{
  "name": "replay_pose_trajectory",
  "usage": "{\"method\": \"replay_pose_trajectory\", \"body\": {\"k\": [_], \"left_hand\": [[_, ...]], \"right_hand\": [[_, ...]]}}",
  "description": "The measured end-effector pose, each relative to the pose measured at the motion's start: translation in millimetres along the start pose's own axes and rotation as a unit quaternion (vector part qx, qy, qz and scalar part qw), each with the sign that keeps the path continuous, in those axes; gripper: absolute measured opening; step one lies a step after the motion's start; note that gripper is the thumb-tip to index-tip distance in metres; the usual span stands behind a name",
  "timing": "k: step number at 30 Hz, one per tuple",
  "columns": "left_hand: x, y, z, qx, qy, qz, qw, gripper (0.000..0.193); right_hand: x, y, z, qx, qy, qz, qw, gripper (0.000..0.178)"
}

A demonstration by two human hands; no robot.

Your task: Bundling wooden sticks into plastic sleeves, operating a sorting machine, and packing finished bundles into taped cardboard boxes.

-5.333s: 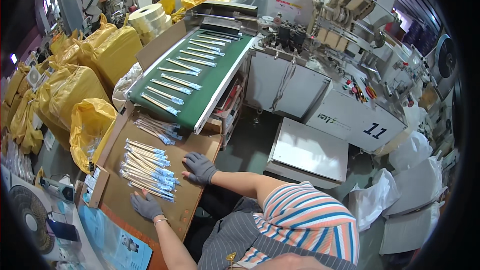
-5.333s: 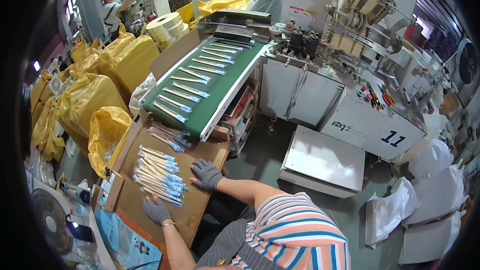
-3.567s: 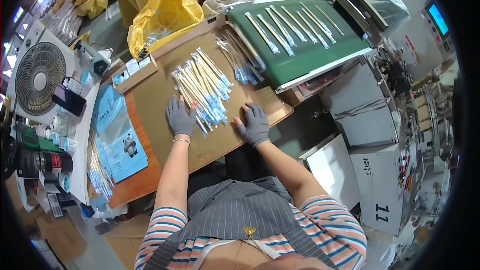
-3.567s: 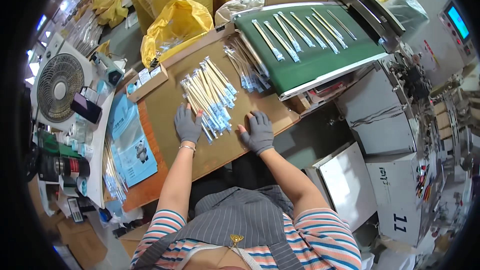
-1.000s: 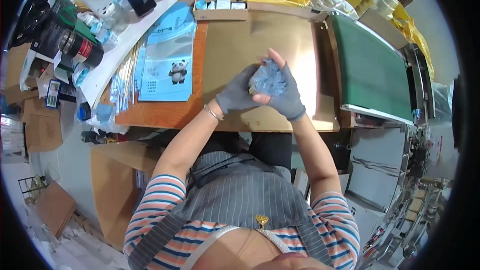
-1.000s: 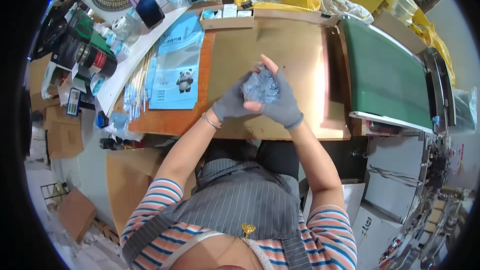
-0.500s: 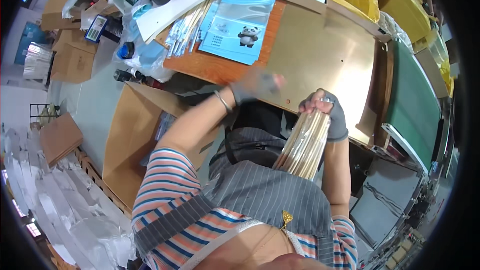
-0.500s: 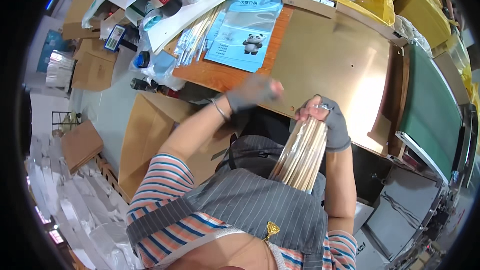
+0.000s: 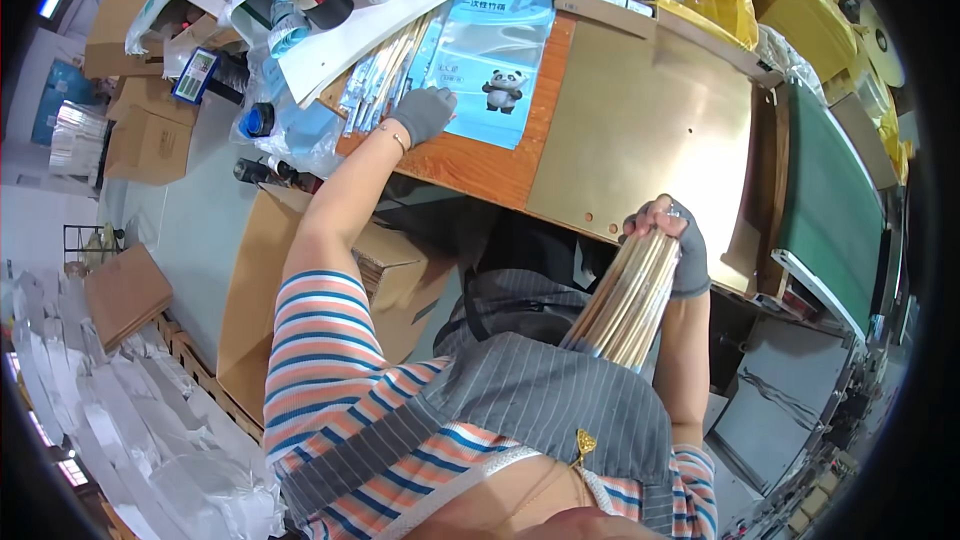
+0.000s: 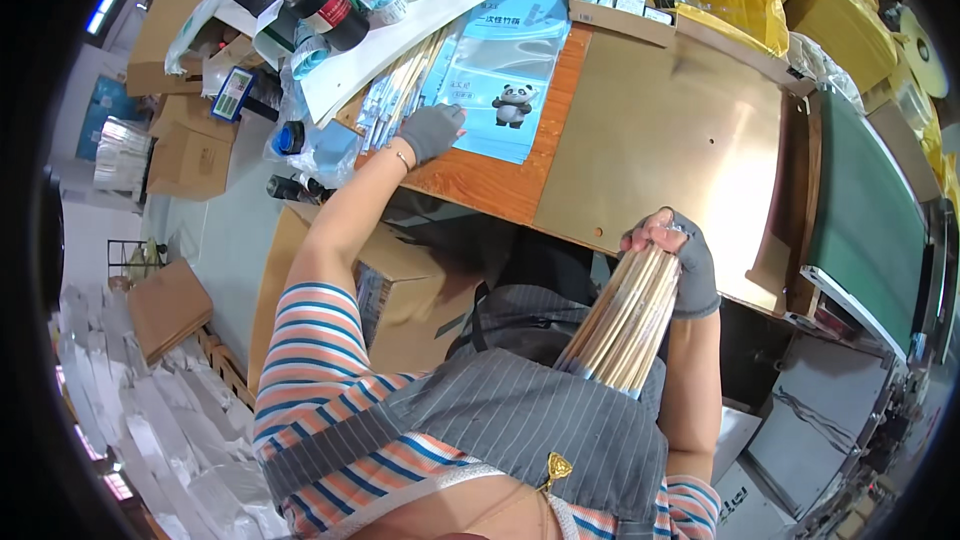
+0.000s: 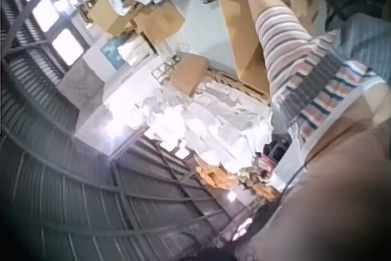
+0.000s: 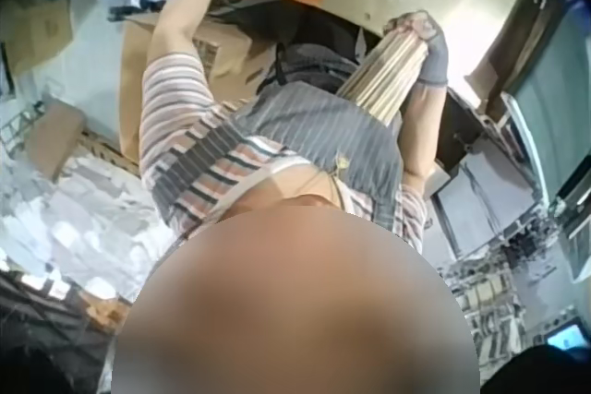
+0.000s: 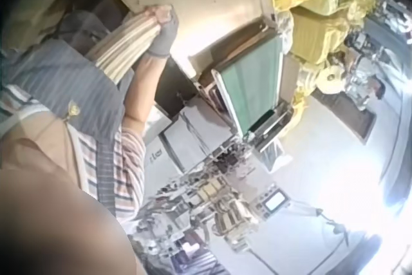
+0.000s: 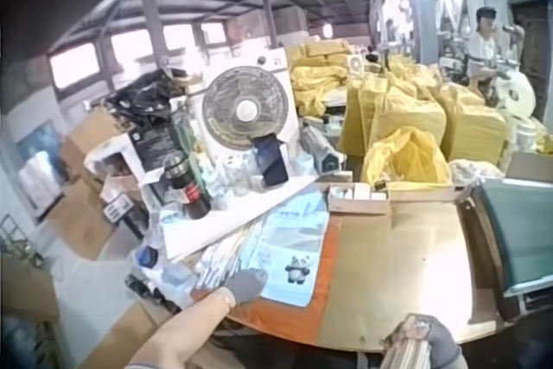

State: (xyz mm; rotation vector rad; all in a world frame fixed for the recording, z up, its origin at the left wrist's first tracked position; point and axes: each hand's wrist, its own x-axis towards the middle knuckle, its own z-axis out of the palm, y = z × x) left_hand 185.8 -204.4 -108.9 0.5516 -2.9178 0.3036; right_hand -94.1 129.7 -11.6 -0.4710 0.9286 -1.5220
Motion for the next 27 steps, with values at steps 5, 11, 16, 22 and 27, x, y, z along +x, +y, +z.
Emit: {"method": "replay_pose_trajectory", "body": {"k": [5,11,16,22,27], "left_hand": [[35,-4,-14,0.050,-0.233,0.045,0.970,0.016],[50,-2,-21,-0.061,-0.005,-0.159,0.985,0.019],[73,94,-49,-0.185,0.040,-0.190,0.963,0.017],[60,218,-17,-0.394,0.124,-0.146,0.899,0.030],[49,254,-68,-0.412,0.180,-0.035,0.893,0.035]], "right_hand": [[6,-3,8,-0.009,0.007,0.004,1.000,0.016],[1,-7,6,-0.012,0.006,-0.010,1.000,0.016],[14,-8,16,-0.066,-0.035,0.032,0.997,0.050],[55,41,-22,-0.005,-0.046,0.164,0.985,0.042],[38,52,-48,-0.018,0.052,0.136,0.989,0.034]]}}
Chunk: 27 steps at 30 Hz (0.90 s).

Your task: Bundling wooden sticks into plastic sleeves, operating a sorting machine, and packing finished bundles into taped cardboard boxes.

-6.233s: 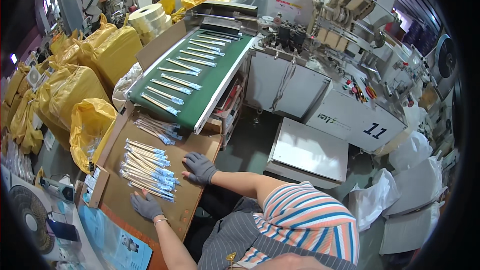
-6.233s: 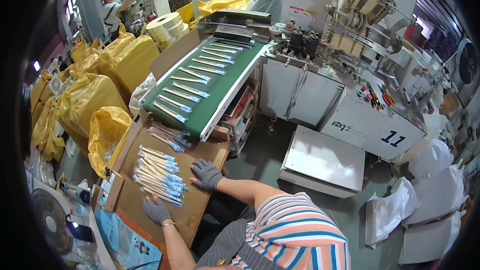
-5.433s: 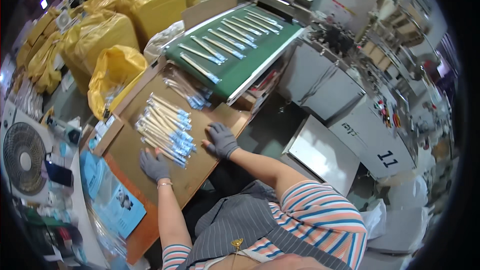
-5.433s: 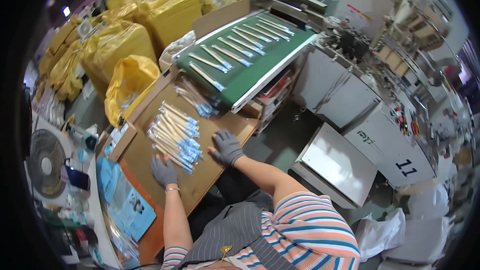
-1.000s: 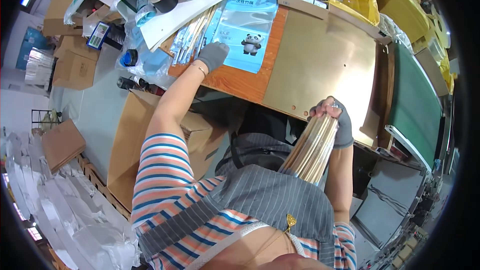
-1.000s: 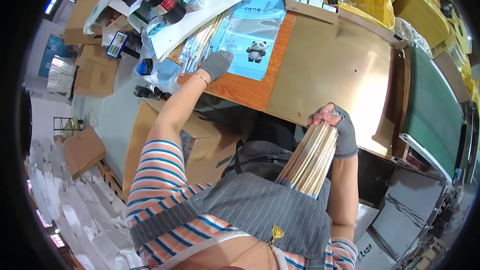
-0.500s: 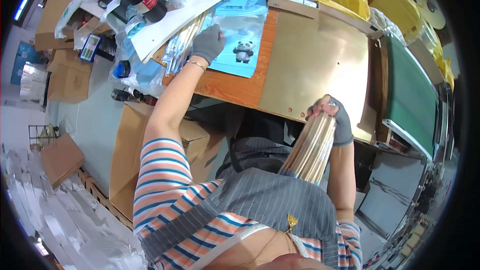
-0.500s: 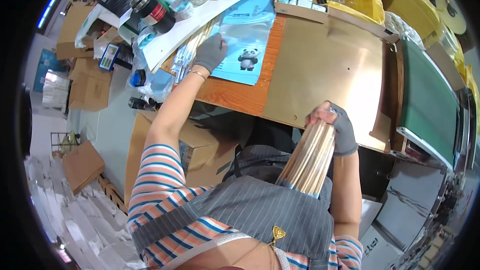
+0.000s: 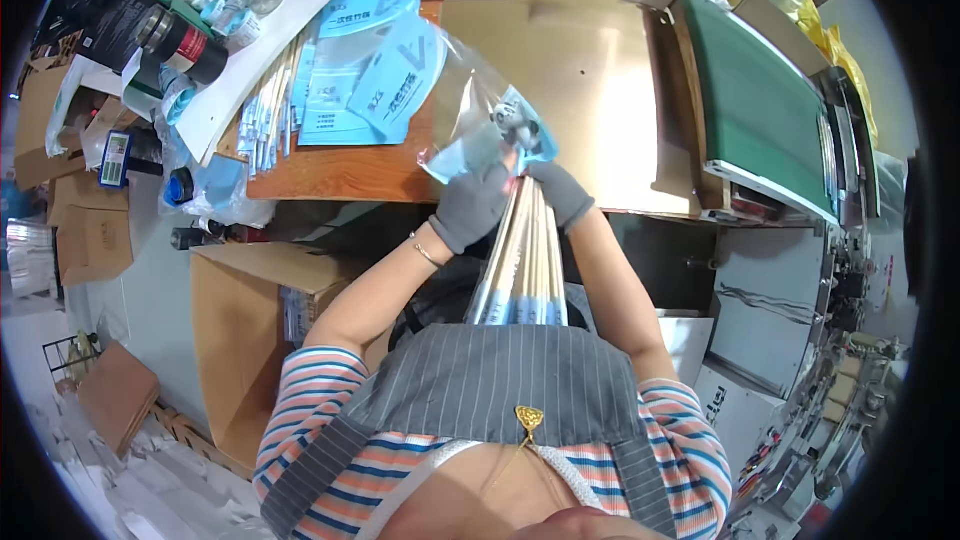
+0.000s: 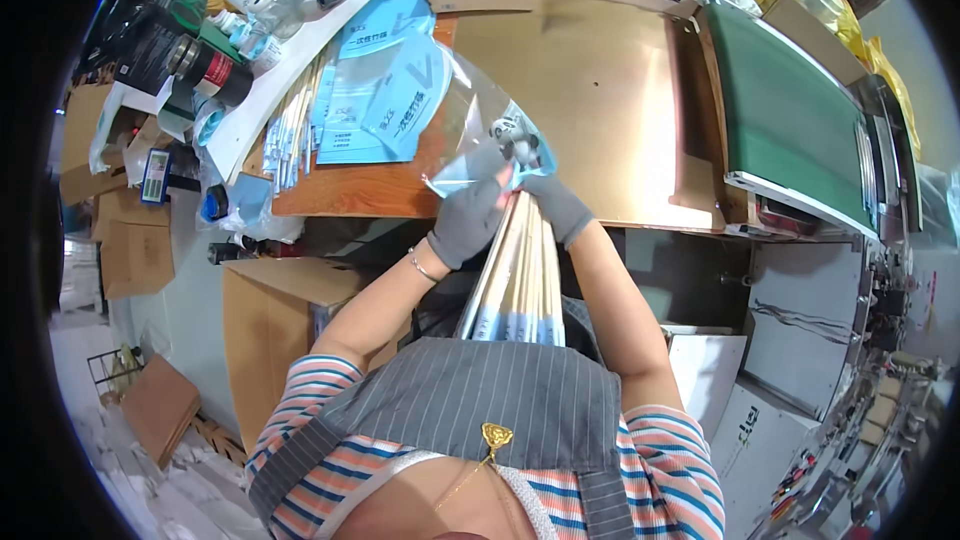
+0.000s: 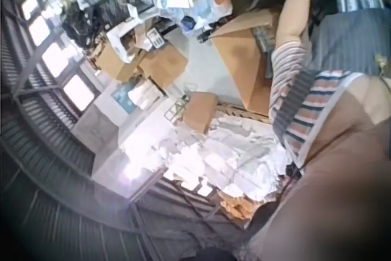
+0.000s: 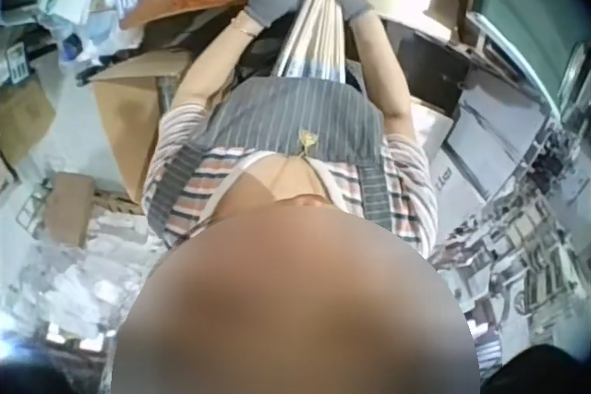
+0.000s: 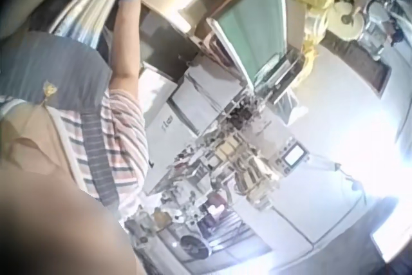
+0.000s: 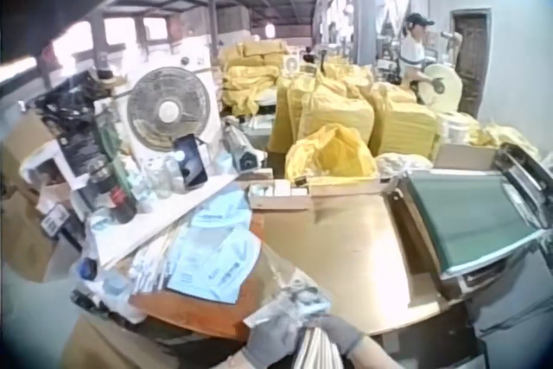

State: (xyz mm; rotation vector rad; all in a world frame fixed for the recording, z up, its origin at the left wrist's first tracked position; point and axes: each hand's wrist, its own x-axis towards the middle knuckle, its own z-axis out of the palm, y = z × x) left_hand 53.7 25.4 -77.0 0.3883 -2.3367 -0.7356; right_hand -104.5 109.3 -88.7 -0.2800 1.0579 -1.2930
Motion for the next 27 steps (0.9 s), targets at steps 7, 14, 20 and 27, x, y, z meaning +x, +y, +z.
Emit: {"method": "replay_pose_trajectory", "body": {"k": [7,14,20,27], "left_hand": [[-4,52,-32,-0.016,0.021,0.084,0.996,0.039],[-42,99,-40,-0.147,-0.114,0.012,0.982,0.033],[107,114,-95,-0.187,-0.125,-0.047,0.973,0.021],[167,72,-142,0.237,-0.272,0.004,0.932,0.020]], "right_hand": [[-66,14,23,0.187,-0.035,-0.002,0.982,0.036],[-175,13,22,-0.579,0.240,-0.084,0.775,0.016],[-144,-123,48,-0.606,0.325,-0.471,0.553,0.024],[-117,-175,51,-0.623,0.250,-0.513,0.536,0.008]]}}
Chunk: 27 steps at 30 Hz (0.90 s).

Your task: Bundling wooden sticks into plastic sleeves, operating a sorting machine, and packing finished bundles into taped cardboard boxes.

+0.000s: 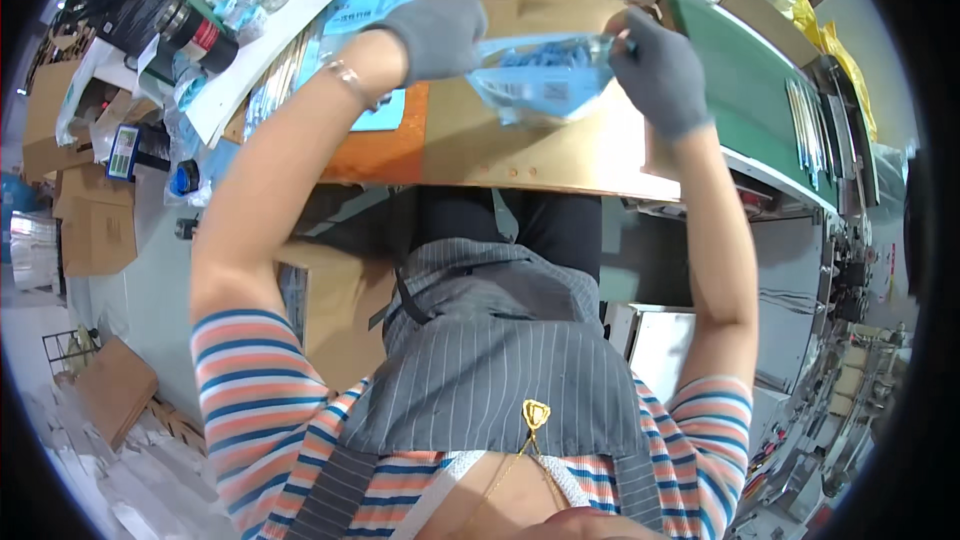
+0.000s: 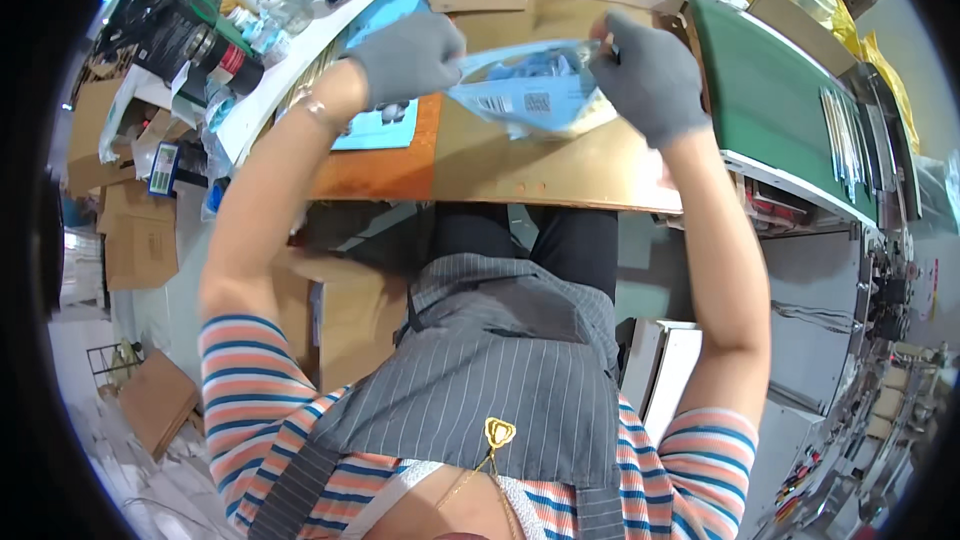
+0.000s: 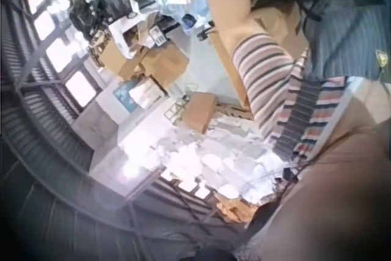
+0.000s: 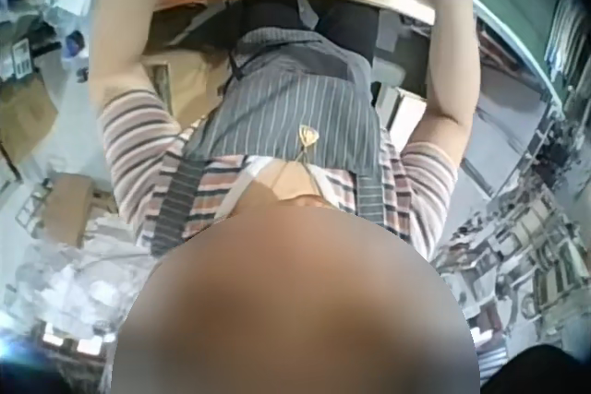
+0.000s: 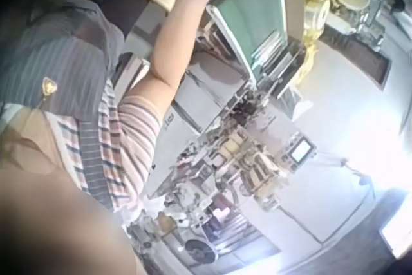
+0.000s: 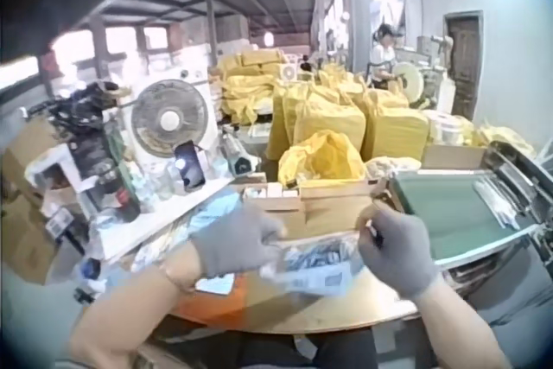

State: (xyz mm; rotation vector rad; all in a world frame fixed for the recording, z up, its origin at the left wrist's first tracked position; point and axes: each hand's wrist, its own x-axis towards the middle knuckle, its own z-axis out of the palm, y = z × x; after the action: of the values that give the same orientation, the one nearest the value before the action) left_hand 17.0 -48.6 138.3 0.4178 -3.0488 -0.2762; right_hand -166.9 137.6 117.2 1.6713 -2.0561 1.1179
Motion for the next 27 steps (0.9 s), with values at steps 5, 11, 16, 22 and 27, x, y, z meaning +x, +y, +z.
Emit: {"method": "replay_pose_trajectory", "body": {"k": [5,11,16,22,27], "left_hand": [[-13,-17,-5,-0.178,0.012,-0.025,0.984,0.026],[-73,-51,178,-0.862,-0.106,-0.173,0.465,0.087],[-113,52,148,-0.982,0.080,0.019,0.168,0.029],[-321,27,45,-0.862,0.330,-0.280,0.265,0.030],[-512,9,78,-0.684,0.362,-0.523,0.358,0.036]], "right_hand": [[25,5,-3,0.013,-0.088,0.079,0.993,0.016],[3,-62,20,0.127,-0.171,-0.023,0.977,0.017],[-39,-163,53,0.095,-0.217,-0.349,0.907,0.025],[-36,-223,73,0.315,-0.358,-0.416,0.774,0.029],[-36,-196,104,0.174,-0.349,-0.275,0.879,0.045]]}}
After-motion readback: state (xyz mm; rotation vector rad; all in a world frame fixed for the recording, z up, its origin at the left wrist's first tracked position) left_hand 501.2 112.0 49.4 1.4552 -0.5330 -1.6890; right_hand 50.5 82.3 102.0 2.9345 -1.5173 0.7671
